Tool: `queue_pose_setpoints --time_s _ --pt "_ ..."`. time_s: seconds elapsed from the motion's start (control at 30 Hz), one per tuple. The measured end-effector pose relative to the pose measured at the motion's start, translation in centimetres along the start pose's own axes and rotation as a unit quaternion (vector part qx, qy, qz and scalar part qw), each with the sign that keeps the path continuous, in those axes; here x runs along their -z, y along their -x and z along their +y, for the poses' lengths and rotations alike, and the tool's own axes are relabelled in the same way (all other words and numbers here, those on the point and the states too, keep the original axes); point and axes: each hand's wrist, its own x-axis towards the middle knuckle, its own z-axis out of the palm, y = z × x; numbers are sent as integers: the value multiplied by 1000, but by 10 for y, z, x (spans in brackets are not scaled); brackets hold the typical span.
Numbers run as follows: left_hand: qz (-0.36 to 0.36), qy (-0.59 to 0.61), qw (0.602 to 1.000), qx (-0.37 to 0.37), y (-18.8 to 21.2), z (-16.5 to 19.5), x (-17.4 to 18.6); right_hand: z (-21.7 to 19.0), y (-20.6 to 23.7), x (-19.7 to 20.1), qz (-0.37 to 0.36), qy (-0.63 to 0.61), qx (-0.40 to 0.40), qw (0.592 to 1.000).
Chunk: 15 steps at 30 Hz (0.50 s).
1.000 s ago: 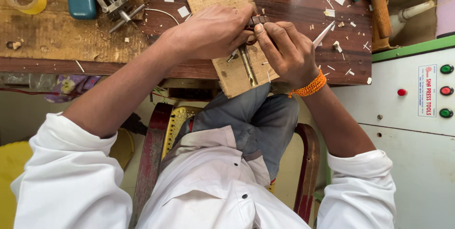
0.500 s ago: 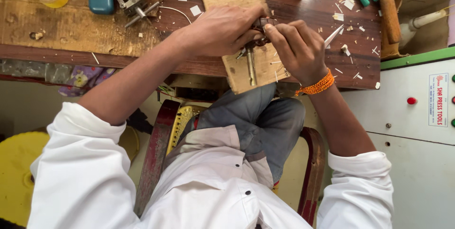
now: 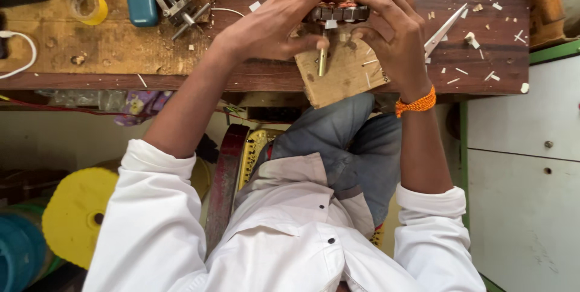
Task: The person cuts small white plastic pieces with scissors and inserts them into slots on a copper-wound rotor assembly. The person repeats this process for multiple slots, handling the rotor and plastic pieces by hand.
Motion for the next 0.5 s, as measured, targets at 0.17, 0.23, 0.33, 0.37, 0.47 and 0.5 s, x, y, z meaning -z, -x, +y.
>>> queue_pose_setpoints --time_s 0.17,0.23,0.33,0.37,0.47,0.5 --pt "112 83 987 80 7 -1 -12 -11 -6 -12 0 -20 13 1000" --pt "175 45 982 55 9 4 -21 -14 -8 -15 3 -25 -2 1000" --pt "247 -65 965 65 10 10 -33 -16 -6 -16 17 -21 -22 999" --pt "236 -100 964 66 10 11 -35 -16 -5 -17 24 -16 -18 999" --pt "214 -177 959 63 11 12 -39 -16 -2 -20 46 -9 -17 999" --pt "212 -185 958 56 11 11 -39 -17 -2 -21 53 -8 -17 998"
